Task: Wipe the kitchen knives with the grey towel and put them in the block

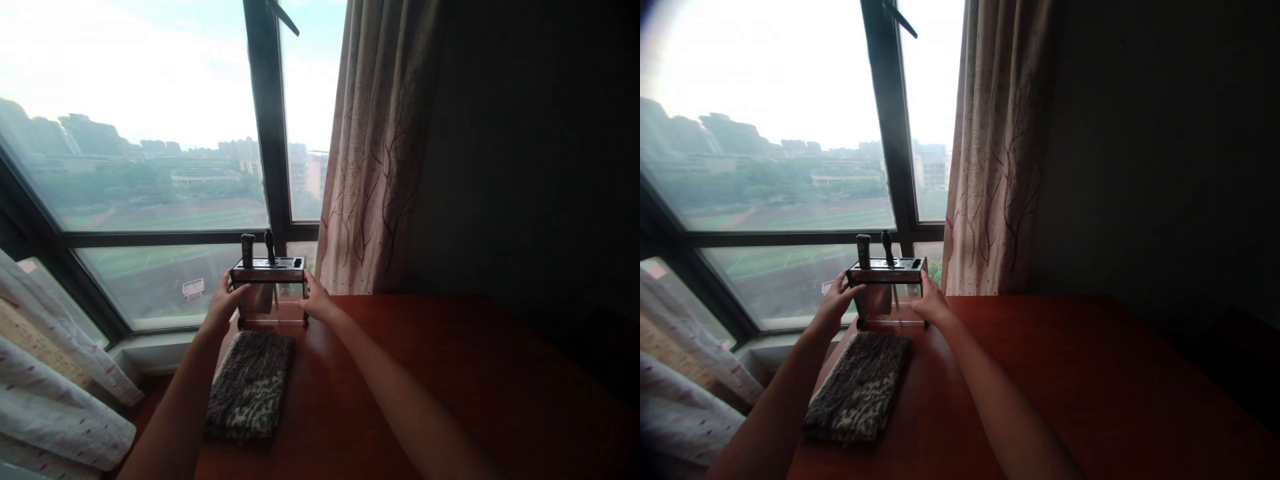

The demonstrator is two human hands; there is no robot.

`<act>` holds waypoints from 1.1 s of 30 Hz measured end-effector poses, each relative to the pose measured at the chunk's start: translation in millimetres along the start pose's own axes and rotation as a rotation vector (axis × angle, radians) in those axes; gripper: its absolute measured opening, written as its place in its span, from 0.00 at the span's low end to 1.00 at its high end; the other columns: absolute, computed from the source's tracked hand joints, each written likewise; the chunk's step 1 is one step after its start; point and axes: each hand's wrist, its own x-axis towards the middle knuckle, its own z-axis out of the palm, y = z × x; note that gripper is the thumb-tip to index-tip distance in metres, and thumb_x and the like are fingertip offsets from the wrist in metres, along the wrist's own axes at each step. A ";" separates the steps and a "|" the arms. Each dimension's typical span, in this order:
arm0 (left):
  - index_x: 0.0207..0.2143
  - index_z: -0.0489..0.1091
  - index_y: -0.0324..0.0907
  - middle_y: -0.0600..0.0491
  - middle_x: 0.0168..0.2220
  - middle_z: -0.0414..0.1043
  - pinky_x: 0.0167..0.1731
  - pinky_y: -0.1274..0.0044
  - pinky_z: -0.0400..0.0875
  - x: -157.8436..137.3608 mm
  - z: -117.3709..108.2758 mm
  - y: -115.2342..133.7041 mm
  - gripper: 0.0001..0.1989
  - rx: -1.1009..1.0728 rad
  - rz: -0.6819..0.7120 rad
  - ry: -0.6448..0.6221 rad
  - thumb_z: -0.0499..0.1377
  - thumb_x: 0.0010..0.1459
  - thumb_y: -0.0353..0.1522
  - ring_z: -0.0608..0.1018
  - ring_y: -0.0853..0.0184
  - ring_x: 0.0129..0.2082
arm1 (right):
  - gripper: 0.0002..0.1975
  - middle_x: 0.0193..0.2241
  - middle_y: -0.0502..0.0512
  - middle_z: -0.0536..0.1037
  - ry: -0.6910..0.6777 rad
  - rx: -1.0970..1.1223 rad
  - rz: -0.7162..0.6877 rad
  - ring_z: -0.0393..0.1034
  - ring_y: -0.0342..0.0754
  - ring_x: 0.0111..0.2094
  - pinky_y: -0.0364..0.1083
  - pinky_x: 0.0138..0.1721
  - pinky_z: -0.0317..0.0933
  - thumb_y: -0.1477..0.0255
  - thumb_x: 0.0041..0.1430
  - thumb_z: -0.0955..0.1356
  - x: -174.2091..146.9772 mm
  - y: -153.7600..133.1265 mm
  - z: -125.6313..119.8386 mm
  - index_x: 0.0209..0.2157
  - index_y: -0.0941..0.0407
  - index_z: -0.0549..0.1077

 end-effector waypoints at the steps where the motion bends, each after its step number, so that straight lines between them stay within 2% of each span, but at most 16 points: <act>1: 0.59 0.59 0.43 0.43 0.56 0.68 0.53 0.65 0.67 0.7 -0.1 -1.2 0.38 0.007 0.007 0.007 0.65 0.44 0.32 0.70 0.53 0.56 | 0.45 0.59 0.58 0.66 -0.004 0.002 -0.004 0.59 0.57 0.60 0.53 0.61 0.52 0.80 0.39 0.69 0.3 0.5 0.2 0.63 0.54 0.57; 3: 0.60 0.58 0.41 0.41 0.57 0.68 0.54 0.65 0.66 0.3 0.6 -3.5 0.39 0.024 0.014 0.074 0.65 0.44 0.32 0.70 0.53 0.57 | 0.44 0.59 0.56 0.67 -0.009 0.011 -0.009 0.59 0.55 0.60 0.53 0.61 0.52 0.80 0.40 0.69 0.2 2.8 -0.4 0.62 0.52 0.58; 6: 0.61 0.57 0.36 0.37 0.58 0.65 0.56 0.64 0.62 -8.5 5.2 -8.4 0.37 0.041 0.026 0.249 0.62 0.48 0.34 0.68 0.53 0.58 | 0.42 0.57 0.55 0.69 -0.002 0.031 0.014 0.61 0.55 0.58 0.53 0.59 0.55 0.80 0.40 0.69 -4.3 10.2 -2.0 0.60 0.51 0.61; 8: 0.59 0.58 0.35 0.37 0.58 0.64 0.56 0.63 0.61 -23.0 11.3 -13.6 0.33 0.049 0.047 0.339 0.58 0.51 0.35 0.68 0.53 0.58 | 0.40 0.54 0.56 0.71 0.010 0.046 0.051 0.66 0.55 0.53 0.53 0.55 0.59 0.80 0.40 0.69 -12.9 18.2 -2.4 0.59 0.52 0.63; 10: 0.55 0.62 0.37 0.41 0.56 0.67 0.56 0.67 0.63 -44.7 19.6 -20.2 0.27 0.067 0.099 0.385 0.56 0.53 0.35 0.70 0.57 0.56 | 0.38 0.50 0.57 0.74 0.023 0.067 0.099 0.70 0.54 0.47 0.54 0.50 0.64 0.80 0.41 0.69 -26.7 28.7 -2.3 0.57 0.54 0.65; 11: 0.53 0.64 0.38 0.43 0.52 0.70 0.53 0.67 0.65 -57.6 24.0 -24.1 0.23 0.106 0.153 0.366 0.56 0.54 0.35 0.73 0.58 0.52 | 0.36 0.48 0.58 0.75 0.029 0.082 0.126 0.71 0.53 0.44 0.53 0.48 0.65 0.80 0.41 0.69 -35.3 34.7 -2.2 0.56 0.54 0.65; 12: 0.50 0.67 0.39 0.44 0.49 0.73 0.51 0.67 0.67 -71.0 28.5 -28.4 0.20 0.174 0.174 0.284 0.55 0.55 0.36 0.75 0.58 0.49 | 0.35 0.46 0.57 0.76 0.035 0.101 0.153 0.72 0.52 0.42 0.53 0.46 0.67 0.79 0.41 0.68 -44.7 41.1 -2.2 0.55 0.55 0.66; 14: 0.46 0.69 0.39 0.44 0.44 0.75 0.47 0.66 0.70 -97.8 36.6 -38.6 0.17 0.395 0.182 0.037 0.54 0.56 0.38 0.77 0.56 0.44 | 0.32 0.42 0.57 0.77 0.049 0.141 0.208 0.73 0.51 0.38 0.52 0.42 0.68 0.79 0.41 0.68 -64.5 54.6 -3.0 0.53 0.56 0.68; 15: 0.45 0.70 0.40 0.43 0.44 0.75 0.48 0.64 0.68 -110.0 40.0 -44.5 0.17 0.562 0.221 -0.073 0.53 0.57 0.37 0.77 0.55 0.45 | 0.31 0.41 0.57 0.77 0.057 0.163 0.231 0.73 0.50 0.37 0.52 0.41 0.69 0.79 0.41 0.68 -74.3 61.2 -3.7 0.51 0.56 0.69; 17: 0.48 0.70 0.41 0.42 0.53 0.71 0.56 0.60 0.59 -129.9 45.2 -57.3 0.17 0.902 0.355 -0.159 0.53 0.56 0.34 0.70 0.52 0.55 | 0.28 0.39 0.56 0.77 0.075 0.211 0.267 0.73 0.50 0.35 0.51 0.40 0.69 0.79 0.40 0.68 -92.1 73.4 -5.5 0.48 0.56 0.70; 19: 0.50 0.70 0.42 0.41 0.58 0.67 0.58 0.55 0.52 -141.9 48.4 -70.0 0.19 1.132 0.402 -0.205 0.54 0.55 0.33 0.64 0.50 0.60 | 0.25 0.37 0.55 0.77 0.091 0.261 0.289 0.73 0.49 0.34 0.50 0.39 0.68 0.78 0.40 0.68 -106.5 83.4 -6.9 0.45 0.55 0.71; 22: 0.54 0.67 0.41 0.40 0.59 0.66 0.58 0.55 0.51 -144.2 50.4 -84.3 0.22 1.269 0.384 -0.243 0.52 0.57 0.33 0.63 0.50 0.61 | 0.24 0.37 0.56 0.78 0.098 0.340 0.307 0.73 0.49 0.33 0.49 0.34 0.68 0.75 0.40 0.69 -121.3 93.2 -6.2 0.44 0.55 0.71; 27: 0.56 0.65 0.40 0.39 0.60 0.65 0.58 0.55 0.50 -127.2 54.0 -91.8 0.22 1.314 0.401 -0.197 0.50 0.59 0.33 0.63 0.51 0.61 | 0.21 0.34 0.55 0.78 0.117 0.436 0.305 0.74 0.50 0.32 0.49 0.34 0.68 0.71 0.40 0.71 -133.2 99.6 -1.0 0.41 0.55 0.72; 33: 0.55 0.65 0.39 0.39 0.58 0.67 0.59 0.58 0.52 -122.1 66.0 -87.0 0.21 1.233 0.457 -0.149 0.51 0.59 0.32 0.66 0.51 0.59 | 0.18 0.35 0.57 0.79 0.157 0.452 0.250 0.74 0.52 0.34 0.50 0.36 0.69 0.65 0.47 0.71 -146.4 97.9 -0.4 0.41 0.56 0.74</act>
